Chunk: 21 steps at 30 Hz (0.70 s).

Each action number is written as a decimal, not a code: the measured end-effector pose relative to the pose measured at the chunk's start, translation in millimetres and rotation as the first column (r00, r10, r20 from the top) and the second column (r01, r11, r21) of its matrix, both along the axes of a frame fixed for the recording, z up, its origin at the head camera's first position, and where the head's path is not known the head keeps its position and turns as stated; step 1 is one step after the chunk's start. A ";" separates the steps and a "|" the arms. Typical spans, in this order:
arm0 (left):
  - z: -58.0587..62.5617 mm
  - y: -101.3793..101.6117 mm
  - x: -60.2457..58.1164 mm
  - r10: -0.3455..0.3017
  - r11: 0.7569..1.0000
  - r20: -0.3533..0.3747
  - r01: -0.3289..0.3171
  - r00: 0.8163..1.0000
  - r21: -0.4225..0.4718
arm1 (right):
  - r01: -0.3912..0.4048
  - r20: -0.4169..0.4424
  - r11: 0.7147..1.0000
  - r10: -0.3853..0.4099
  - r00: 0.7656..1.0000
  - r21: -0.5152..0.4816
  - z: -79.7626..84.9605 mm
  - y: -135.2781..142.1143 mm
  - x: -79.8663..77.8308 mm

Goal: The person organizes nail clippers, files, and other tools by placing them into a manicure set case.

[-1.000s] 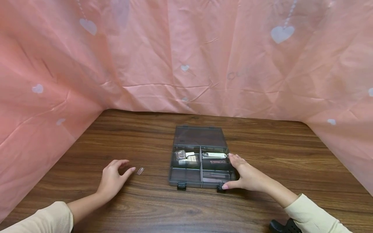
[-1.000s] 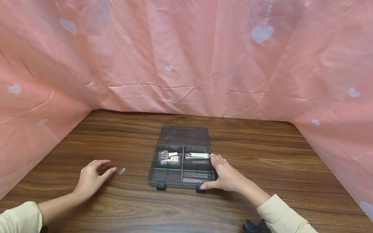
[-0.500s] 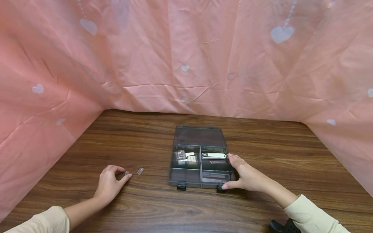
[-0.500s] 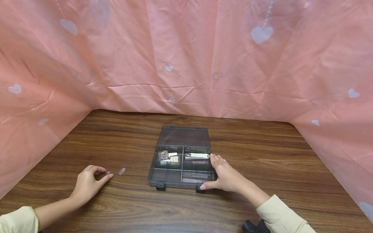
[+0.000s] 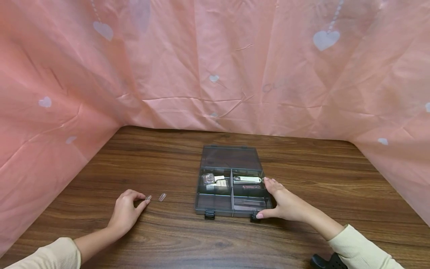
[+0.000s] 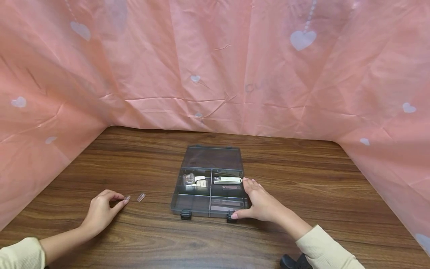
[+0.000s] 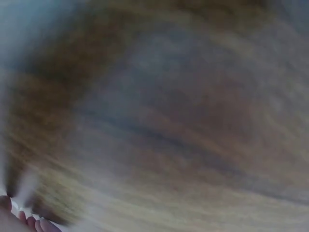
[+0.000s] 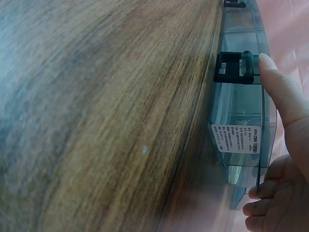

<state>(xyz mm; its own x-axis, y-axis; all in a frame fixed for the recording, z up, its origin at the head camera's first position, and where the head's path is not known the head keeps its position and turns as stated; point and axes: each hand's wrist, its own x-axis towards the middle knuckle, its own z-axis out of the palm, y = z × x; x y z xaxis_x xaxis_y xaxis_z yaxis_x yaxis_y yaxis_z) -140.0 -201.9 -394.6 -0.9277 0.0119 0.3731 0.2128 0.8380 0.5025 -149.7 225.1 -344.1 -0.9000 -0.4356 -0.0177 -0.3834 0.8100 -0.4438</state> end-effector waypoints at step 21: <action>-1.3 2.1 -7.9 -0.055 0.997 -0.079 0.050 0.995 -0.055 | 0.005 0.017 1.000 -0.005 1.000 0.007 0.1 -0.2 -0.9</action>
<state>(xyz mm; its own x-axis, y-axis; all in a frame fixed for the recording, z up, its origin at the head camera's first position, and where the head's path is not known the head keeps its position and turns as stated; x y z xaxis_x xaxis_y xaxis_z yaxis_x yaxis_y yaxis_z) -147.9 -199.8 -396.0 -0.8924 0.0813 0.4439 0.2951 0.8494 0.4376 -150.5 224.9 -344.0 -0.9016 -0.4310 -0.0355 -0.3720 0.8148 -0.4447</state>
